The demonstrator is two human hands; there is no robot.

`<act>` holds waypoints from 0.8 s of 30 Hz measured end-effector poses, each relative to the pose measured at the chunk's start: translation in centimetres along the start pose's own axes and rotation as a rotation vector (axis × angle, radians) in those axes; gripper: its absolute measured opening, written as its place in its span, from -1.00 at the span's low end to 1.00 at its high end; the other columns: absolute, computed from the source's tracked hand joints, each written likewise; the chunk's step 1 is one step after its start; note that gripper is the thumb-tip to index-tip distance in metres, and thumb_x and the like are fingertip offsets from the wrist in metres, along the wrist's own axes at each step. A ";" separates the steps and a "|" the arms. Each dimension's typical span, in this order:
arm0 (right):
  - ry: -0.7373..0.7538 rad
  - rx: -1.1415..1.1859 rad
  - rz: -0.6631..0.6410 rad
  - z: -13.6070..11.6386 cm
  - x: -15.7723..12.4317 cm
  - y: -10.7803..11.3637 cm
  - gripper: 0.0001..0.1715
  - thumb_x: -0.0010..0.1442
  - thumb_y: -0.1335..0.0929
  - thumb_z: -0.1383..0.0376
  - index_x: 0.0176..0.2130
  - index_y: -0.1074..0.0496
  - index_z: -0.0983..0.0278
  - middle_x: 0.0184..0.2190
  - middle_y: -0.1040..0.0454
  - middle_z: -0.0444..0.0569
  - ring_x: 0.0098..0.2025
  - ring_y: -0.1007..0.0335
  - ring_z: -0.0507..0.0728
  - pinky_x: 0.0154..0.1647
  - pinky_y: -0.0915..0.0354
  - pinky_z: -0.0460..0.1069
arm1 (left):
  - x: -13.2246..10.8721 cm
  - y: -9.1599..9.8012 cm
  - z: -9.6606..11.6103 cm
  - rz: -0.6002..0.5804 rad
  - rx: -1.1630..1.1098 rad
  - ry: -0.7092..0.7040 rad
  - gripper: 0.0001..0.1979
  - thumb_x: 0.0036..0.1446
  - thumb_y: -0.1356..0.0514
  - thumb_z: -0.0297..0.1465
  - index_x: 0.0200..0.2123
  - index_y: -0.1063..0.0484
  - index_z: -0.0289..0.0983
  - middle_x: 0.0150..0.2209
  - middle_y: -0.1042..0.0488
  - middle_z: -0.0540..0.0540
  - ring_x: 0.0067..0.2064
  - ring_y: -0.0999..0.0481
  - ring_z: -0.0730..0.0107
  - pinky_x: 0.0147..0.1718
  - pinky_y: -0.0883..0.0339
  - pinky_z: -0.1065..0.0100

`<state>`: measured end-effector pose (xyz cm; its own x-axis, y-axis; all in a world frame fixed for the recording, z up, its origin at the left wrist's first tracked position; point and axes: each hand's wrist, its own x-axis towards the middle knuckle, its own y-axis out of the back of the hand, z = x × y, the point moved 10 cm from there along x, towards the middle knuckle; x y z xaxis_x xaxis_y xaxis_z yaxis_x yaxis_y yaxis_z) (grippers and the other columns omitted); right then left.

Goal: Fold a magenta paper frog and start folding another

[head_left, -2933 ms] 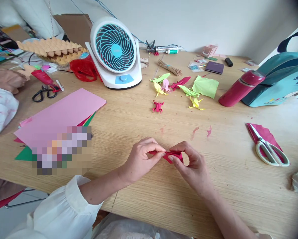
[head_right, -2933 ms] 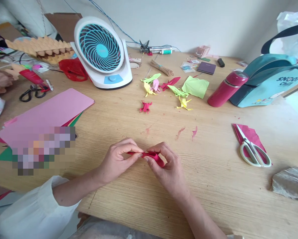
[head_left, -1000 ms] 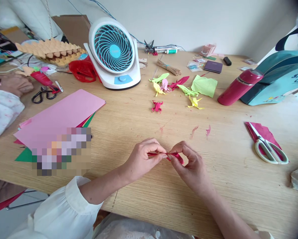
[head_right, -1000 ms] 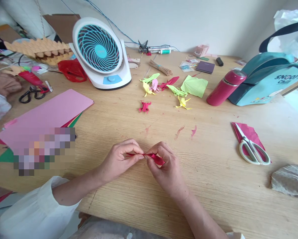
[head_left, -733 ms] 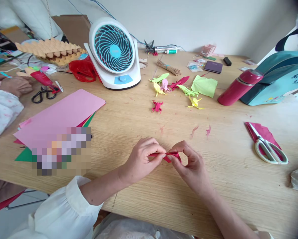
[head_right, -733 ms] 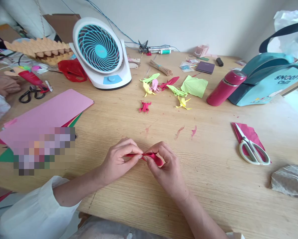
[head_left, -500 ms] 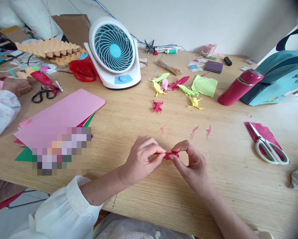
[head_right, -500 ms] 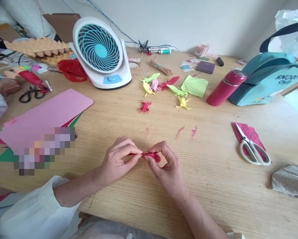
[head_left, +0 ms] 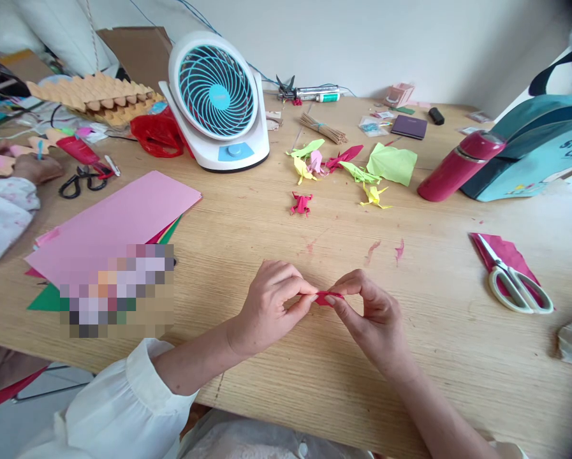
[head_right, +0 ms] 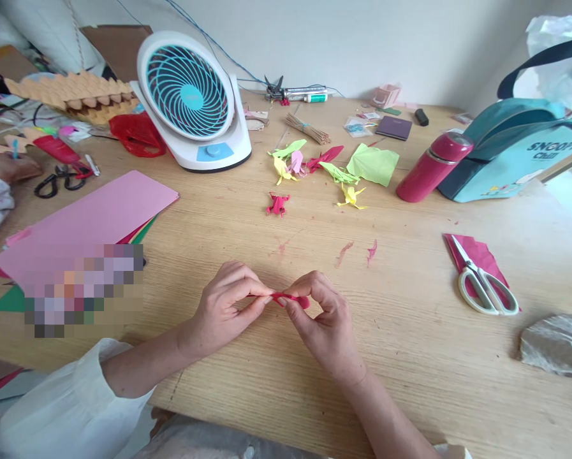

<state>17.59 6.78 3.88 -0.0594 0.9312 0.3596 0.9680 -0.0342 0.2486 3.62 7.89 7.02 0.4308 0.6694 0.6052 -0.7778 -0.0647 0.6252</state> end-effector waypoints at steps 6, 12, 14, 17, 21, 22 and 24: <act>0.041 0.021 -0.009 -0.2 0.1 0.1 -0.89 0.21 -0.43 0.42 -0.31 -0.50 0.19 -0.38 -0.47 -0.11 -0.31 -0.39 0.07 -0.26 -0.28 0.01 | 0.0 0.0 0.0 -0.001 0.000 -0.002 -0.91 0.18 -0.24 -0.51 -0.39 -0.48 -0.26 -0.45 -0.43 0.00 -0.35 -0.41 0.42 -0.26 -0.24 0.31; 0.026 0.015 -0.021 -0.1 0.2 0.1 -0.90 0.21 -0.43 0.41 -0.30 -0.50 0.19 -0.38 -0.45 -0.11 -0.31 -0.38 0.07 -0.27 -0.27 0.01 | 0.0 0.0 -0.1 0.005 -0.006 0.011 -0.90 0.17 -0.23 -0.52 -0.41 -0.47 -0.26 -0.45 -0.43 0.00 -0.35 -0.41 0.42 -0.27 -0.25 0.31; 0.020 0.006 -0.021 -0.1 0.2 0.1 -0.91 0.22 -0.43 0.40 -0.30 -0.49 0.19 -0.38 -0.44 -0.11 -0.32 -0.37 0.07 -0.27 -0.27 0.01 | 0.0 -0.1 -0.3 0.003 -0.022 0.035 -0.89 0.17 -0.22 -0.53 -0.41 -0.47 -0.26 -0.46 -0.43 0.00 -0.36 -0.41 0.43 -0.27 -0.25 0.32; 0.008 -0.025 -0.023 -0.1 0.2 0.1 -0.93 0.24 -0.42 0.37 -0.29 -0.48 0.20 -0.37 -0.44 -0.11 -0.31 -0.37 0.07 -0.26 -0.27 0.00 | 0.1 -0.3 -0.7 -0.023 -0.072 0.095 -0.87 0.16 -0.21 -0.54 -0.41 -0.48 -0.26 -0.47 -0.43 0.01 -0.36 -0.40 0.44 -0.28 -0.26 0.34; -0.042 -0.067 -0.041 0.2 0.3 -0.1 -0.97 0.25 -0.40 0.33 -0.27 -0.44 0.21 -0.32 -0.46 -0.10 -0.27 -0.39 0.08 -0.23 -0.27 0.00 | 0.1 -0.4 -1.6 -0.035 -0.168 0.193 -0.88 0.16 -0.21 -0.53 -0.42 -0.48 -0.26 -0.46 -0.43 0.00 -0.36 -0.42 0.44 -0.32 -0.27 0.38; -0.052 -0.069 -0.044 0.2 0.3 -0.2 -0.96 0.26 -0.40 0.33 -0.28 -0.43 0.21 -0.33 -0.46 -0.10 -0.28 -0.38 0.08 -0.23 -0.26 -0.01 | 0.1 -0.4 -1.8 -0.033 -0.192 0.217 -0.87 0.16 -0.21 -0.53 -0.42 -0.49 -0.26 -0.46 -0.43 0.00 -0.36 -0.42 0.44 -0.33 -0.28 0.39; -0.073 -0.063 -0.045 0.4 0.3 -0.2 -0.93 0.26 -0.39 0.33 -0.31 -0.42 0.22 -0.35 -0.45 -0.11 -0.31 -0.38 0.07 -0.26 -0.26 -0.01 | 0.0 -0.6 -2.2 -0.033 -0.235 0.259 -0.87 0.16 -0.21 -0.53 -0.43 -0.49 -0.27 -0.46 -0.42 0.00 -0.37 -0.42 0.45 -0.35 -0.28 0.40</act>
<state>17.48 7.24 3.59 -0.0825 0.9562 0.2809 0.9474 -0.0122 0.3197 3.03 9.55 5.54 0.3507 0.8356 0.4228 -0.8623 0.1121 0.4938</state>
